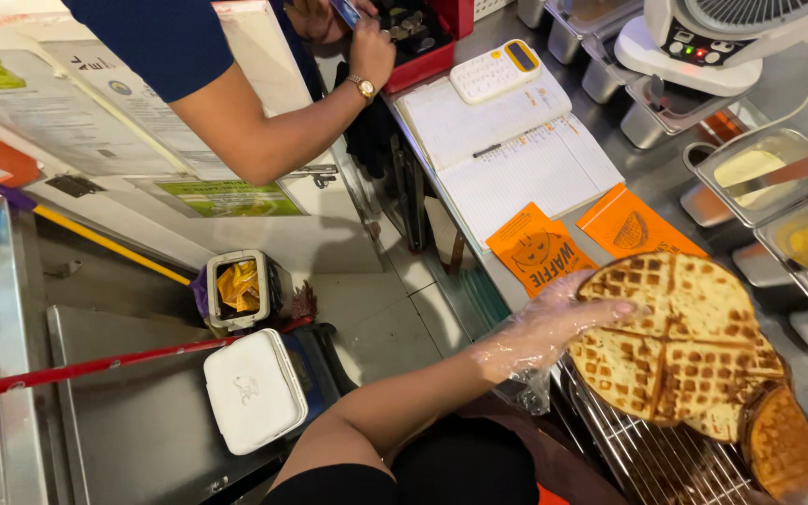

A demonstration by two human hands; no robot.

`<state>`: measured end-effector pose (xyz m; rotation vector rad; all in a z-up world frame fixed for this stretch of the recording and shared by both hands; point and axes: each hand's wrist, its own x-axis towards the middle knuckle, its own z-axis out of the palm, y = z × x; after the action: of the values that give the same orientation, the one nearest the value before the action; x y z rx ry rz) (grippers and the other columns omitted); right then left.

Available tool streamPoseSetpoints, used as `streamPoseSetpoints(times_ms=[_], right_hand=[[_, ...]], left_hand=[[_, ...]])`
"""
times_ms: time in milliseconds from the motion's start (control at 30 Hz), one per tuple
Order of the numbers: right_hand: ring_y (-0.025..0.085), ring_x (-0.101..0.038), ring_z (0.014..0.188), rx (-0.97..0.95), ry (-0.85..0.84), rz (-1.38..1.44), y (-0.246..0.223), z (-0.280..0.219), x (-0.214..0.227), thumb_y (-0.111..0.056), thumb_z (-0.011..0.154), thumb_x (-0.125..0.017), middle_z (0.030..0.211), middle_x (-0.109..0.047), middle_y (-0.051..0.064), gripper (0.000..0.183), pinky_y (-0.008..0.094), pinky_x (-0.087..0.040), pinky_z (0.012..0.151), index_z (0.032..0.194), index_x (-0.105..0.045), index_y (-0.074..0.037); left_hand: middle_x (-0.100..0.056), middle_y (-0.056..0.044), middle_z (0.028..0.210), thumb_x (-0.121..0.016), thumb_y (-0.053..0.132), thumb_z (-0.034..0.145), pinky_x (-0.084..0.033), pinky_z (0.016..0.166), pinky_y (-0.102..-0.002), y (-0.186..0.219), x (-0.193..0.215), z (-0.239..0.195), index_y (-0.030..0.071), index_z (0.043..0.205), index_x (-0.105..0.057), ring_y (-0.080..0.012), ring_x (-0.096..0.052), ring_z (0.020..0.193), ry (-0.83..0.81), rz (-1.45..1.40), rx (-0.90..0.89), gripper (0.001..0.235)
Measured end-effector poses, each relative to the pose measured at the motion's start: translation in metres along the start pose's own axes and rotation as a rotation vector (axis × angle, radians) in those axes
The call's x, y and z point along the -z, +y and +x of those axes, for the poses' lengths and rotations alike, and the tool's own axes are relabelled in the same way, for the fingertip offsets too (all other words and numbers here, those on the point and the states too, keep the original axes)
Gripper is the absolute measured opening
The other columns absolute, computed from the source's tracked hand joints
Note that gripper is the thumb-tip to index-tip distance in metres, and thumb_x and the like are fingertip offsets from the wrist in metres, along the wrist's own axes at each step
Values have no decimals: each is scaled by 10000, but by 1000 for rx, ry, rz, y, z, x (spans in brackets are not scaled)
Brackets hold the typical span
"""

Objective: The person spreads white sauce and dark chocolate spread onto waffles using a spatula. They place sliced bananas on top, fold the waffles in half, and place them into orange paper bags.

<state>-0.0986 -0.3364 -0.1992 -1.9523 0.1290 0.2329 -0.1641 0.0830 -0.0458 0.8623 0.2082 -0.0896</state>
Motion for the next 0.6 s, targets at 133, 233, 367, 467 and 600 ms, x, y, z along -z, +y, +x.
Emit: streamPoseSetpoints(times_ms=[133, 233, 367, 467, 600], right_hand=[[177, -629, 692, 7, 42, 52, -15, -1, 6, -206, 1054, -629, 815, -682, 149, 280, 325, -461, 646, 1231, -649, 9], [175, -623, 684, 9, 81, 77, -20, -12, 16, -208, 1061, -617, 816, -677, 145, 282, 321, -454, 630, 1247, -644, 3], [173, -616, 673, 30, 105, 91, -36, -18, 20, -209, 1070, -600, 816, -671, 139, 286, 316, -445, 610, 1269, -637, -7], [171, -610, 665, 47, 87, 102, -52, -16, 11, -211, 1077, -587, 817, -667, 135, 290, 313, -438, 595, 1285, -632, -14], [168, -602, 654, 51, 70, 126, -75, -17, -5, -212, 1087, -571, 817, -661, 129, 296, 308, -429, 575, 1307, -625, -23]], left_hand=[[-686, -178, 1236, -805, 203, 894, -593, 930, -377, 13, -6, -9, -48, 1488, -458, -248, -685, 1102, -16, -107, -87, 733], [-686, -181, 1232, -796, 201, 907, -591, 931, -377, 13, -10, -10, -79, 1482, -455, -247, -686, 1099, -34, -90, -91, 726], [-688, -192, 1206, -797, 221, 876, -596, 922, -380, 13, -13, -16, -74, 1466, -438, -250, -698, 1072, -35, -70, -64, 752], [-679, -198, 1230, -802, 223, 891, -585, 939, -383, 14, -13, -21, -96, 1478, -442, -249, -688, 1091, -34, -91, -95, 758], [-662, -219, 1259, -807, 224, 900, -575, 961, -392, 16, -10, -24, -109, 1496, -443, -263, -674, 1110, -23, -93, -121, 774]])
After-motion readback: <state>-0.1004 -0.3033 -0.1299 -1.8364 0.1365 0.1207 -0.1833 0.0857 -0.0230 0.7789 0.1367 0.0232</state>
